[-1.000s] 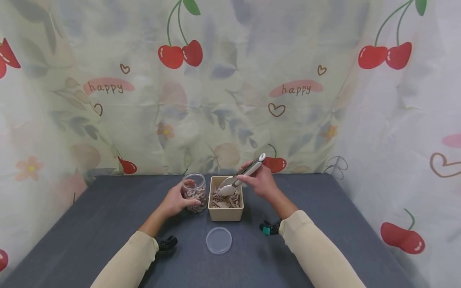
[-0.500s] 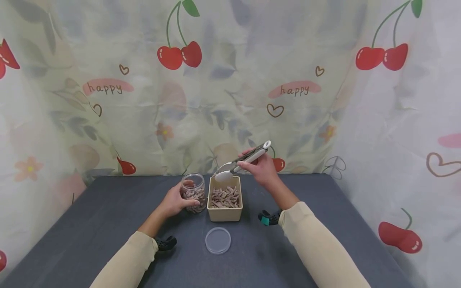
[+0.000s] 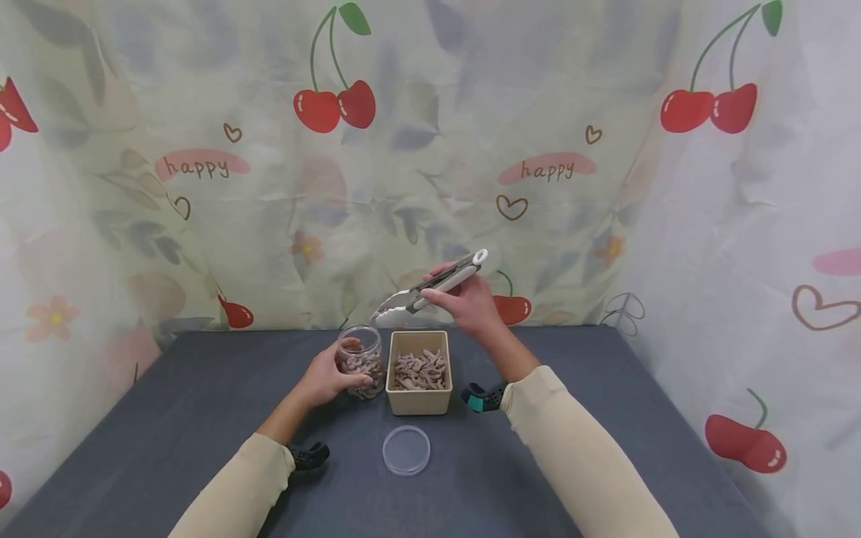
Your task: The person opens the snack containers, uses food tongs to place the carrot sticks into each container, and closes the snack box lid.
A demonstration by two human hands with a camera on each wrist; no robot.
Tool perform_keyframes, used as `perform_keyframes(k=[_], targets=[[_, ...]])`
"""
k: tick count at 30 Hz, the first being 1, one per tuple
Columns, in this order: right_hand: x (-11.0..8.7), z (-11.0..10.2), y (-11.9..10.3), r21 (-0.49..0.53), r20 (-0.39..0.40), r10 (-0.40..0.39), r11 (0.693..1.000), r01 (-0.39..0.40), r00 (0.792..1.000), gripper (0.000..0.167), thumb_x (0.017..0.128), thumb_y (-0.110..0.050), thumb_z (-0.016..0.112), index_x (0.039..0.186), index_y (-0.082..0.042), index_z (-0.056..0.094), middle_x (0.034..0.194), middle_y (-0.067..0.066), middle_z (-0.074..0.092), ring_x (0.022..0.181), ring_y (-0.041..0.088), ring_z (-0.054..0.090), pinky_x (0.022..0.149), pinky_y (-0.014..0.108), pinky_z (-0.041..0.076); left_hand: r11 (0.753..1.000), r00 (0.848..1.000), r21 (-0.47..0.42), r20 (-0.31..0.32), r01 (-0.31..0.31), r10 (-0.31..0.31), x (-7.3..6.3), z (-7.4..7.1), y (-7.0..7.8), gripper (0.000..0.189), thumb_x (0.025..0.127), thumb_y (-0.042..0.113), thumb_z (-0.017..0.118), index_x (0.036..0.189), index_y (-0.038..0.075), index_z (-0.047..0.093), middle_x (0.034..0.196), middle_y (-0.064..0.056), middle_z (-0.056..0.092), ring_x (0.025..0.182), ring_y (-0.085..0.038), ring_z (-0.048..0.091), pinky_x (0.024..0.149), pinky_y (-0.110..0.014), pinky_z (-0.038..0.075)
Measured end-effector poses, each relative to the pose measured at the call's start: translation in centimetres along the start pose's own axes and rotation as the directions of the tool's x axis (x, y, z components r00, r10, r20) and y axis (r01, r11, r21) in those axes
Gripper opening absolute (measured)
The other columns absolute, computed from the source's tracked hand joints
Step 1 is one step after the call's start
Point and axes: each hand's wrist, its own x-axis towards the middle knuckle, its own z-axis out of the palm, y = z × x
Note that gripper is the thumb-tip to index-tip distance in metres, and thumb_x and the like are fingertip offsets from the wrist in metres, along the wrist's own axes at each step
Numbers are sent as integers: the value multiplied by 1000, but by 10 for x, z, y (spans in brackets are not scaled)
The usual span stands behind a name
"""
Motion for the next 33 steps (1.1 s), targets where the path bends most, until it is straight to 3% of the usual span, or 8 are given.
perform_keyframes(k=[13,19,33], targets=[[6,28,-4,55,2,2,998,-2,1000,31,85,6,71,112,10,59,111,27,65,91,12,67,71,23,51,1000,1000,4,-1,-12,12,-1,0,0,73,66,23,91,127,8,55,109,-7,64,87,-17,58,78,-34,46],[1,41,-24,69,15,24,997,-25,1000,33,85,9,69,114,16,55,112,33,62,99,25,66,72,23,50,1000,1000,12,-6,-6,6,0,0,1,72,67,22,91,128,8,55,114,-7,63,89,-18,58,80,-36,46],[-3,43,-15,99,1,68,993,-67,998,37,84,10,69,116,17,52,116,34,60,107,39,61,75,22,51,1000,1000,1,0,-13,13,0,-1,-2,72,67,24,91,127,7,56,109,-9,64,93,-21,58,82,-39,46]])
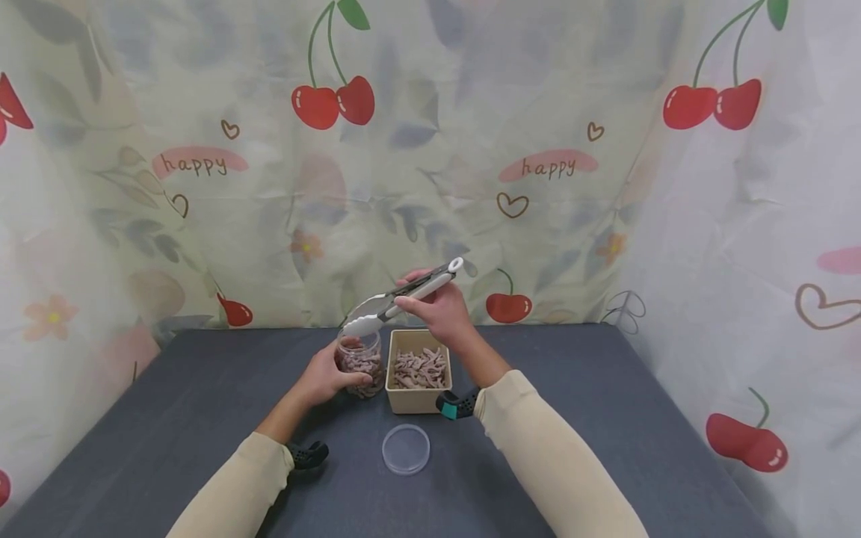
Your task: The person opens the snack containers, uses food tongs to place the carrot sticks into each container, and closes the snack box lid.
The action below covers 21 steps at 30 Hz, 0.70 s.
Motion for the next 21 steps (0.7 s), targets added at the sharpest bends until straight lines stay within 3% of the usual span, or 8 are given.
perform_keyframes(k=[10,21], targets=[[5,-14,19,22,-29,14,1000,-13,999,34,85,4,72,116,9,59,116,27,63,92,15,64,74,24,50,1000,1000,-1,1,-15,15,0,-1,-1,74,66,25,92,128,7,56,114,-8,64,94,-20,59,83,-38,46],[-4,-35,22,0,-79,27,1000,-27,997,39,85,3,71,121,7,55,122,26,61,100,23,64,77,24,50,1000,1000,11,3,-23,23,0,0,-2,76,66,26,92,129,6,55,114,-7,63,93,-19,58,83,-37,45]])
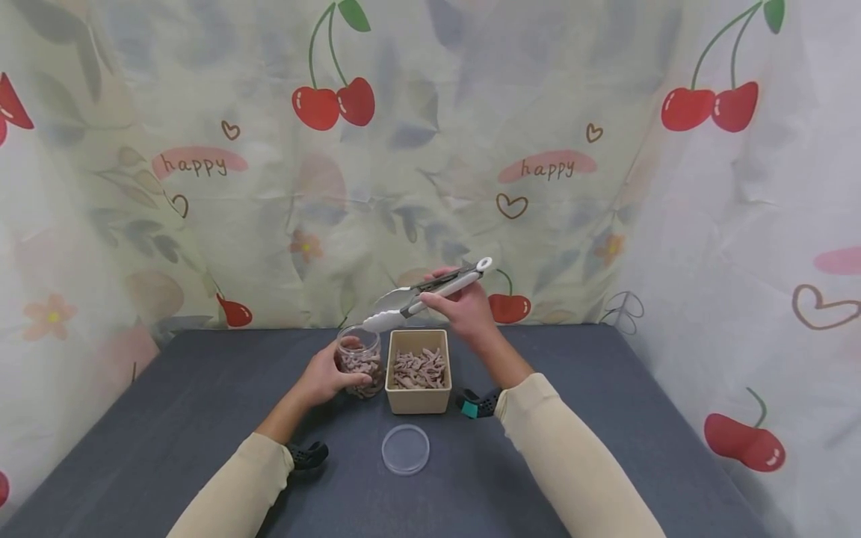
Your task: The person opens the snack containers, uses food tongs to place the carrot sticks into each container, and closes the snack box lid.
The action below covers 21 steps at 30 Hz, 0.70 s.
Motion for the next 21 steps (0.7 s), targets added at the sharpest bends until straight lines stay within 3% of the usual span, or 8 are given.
perform_keyframes(k=[6,14,21], targets=[[-9,-11,9,12,-36,22,1000,-22,999,42,86,5,69,124,7,51,126,26,58,111,37,58,82,24,49,1000,1000,-13,-6,2,-2,0,-1,1,75,65,24,92,128,6,56,114,-9,64,94,-21,58,83,-37,45],[-20,-27,22,16,-67,30,999,-29,997,43,86,8,68,125,10,49,129,34,52,103,23,62,79,23,50,1000,1000,1,-2,9,-9,0,0,1,73,65,26,92,127,9,56,111,-8,64,92,-19,58,81,-36,45],[-27,-39,32,6,-42,35,999,-35,999,45,84,11,67,125,12,48,127,33,53,112,37,56,83,23,49,1000,1000,-5,-2,13,-13,0,0,1,74,65,25,92,128,8,56,112,-8,64,91,-19,58,80,-35,45]])
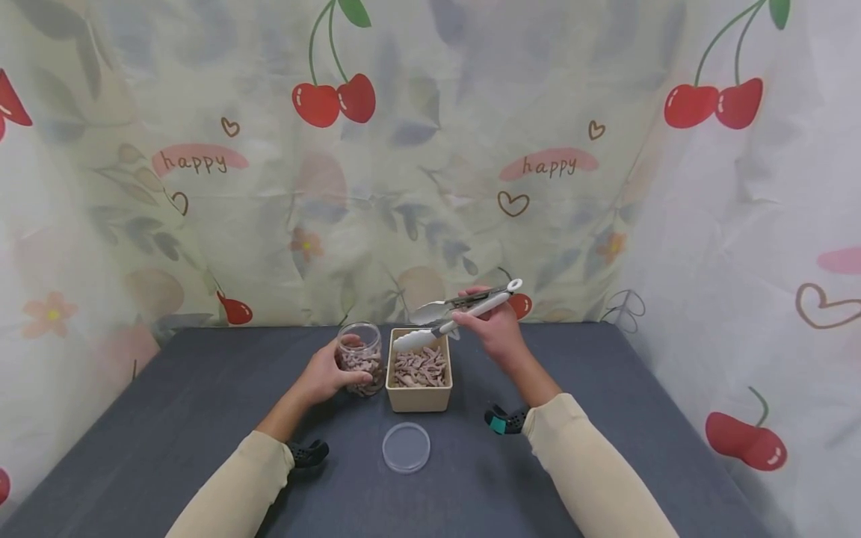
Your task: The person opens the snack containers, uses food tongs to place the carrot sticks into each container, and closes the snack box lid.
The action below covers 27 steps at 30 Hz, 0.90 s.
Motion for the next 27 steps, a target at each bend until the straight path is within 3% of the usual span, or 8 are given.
perform_keyframes(k=[5,13,20,27], targets=[[-5,-4,8,-27,44,27,999,-26,999,48,84,9,68,127,11,48,128,33,51,112,42,54,83,24,49,1000,1000,-2,0,-8,8,0,0,0,74,65,25,92,127,8,56,113,-7,64,91,-18,58,81,-35,45],[-11,-1,23,-35,83,39,999,-36,996,51,82,12,68,127,13,46,127,37,50,105,27,60,79,23,50,1000,1000,1,0,-10,10,0,0,-1,75,66,25,92,129,7,55,114,-7,63,91,-17,58,80,-35,45],[-12,5,39,-42,92,57,998,-53,994,48,82,9,70,126,12,49,127,34,52,109,45,52,79,22,48,1000,1000,6,-1,-9,9,-1,1,0,74,65,24,92,127,8,56,113,-7,64,90,-17,59,80,-35,46],[-8,14,49,-26,118,93,996,-90,989,48,82,9,69,126,13,48,130,37,48,110,46,50,79,23,48,1000,1000,0,-12,-20,20,0,1,-1,72,64,24,93,125,9,57,113,-6,64,91,-18,58,81,-36,45]])
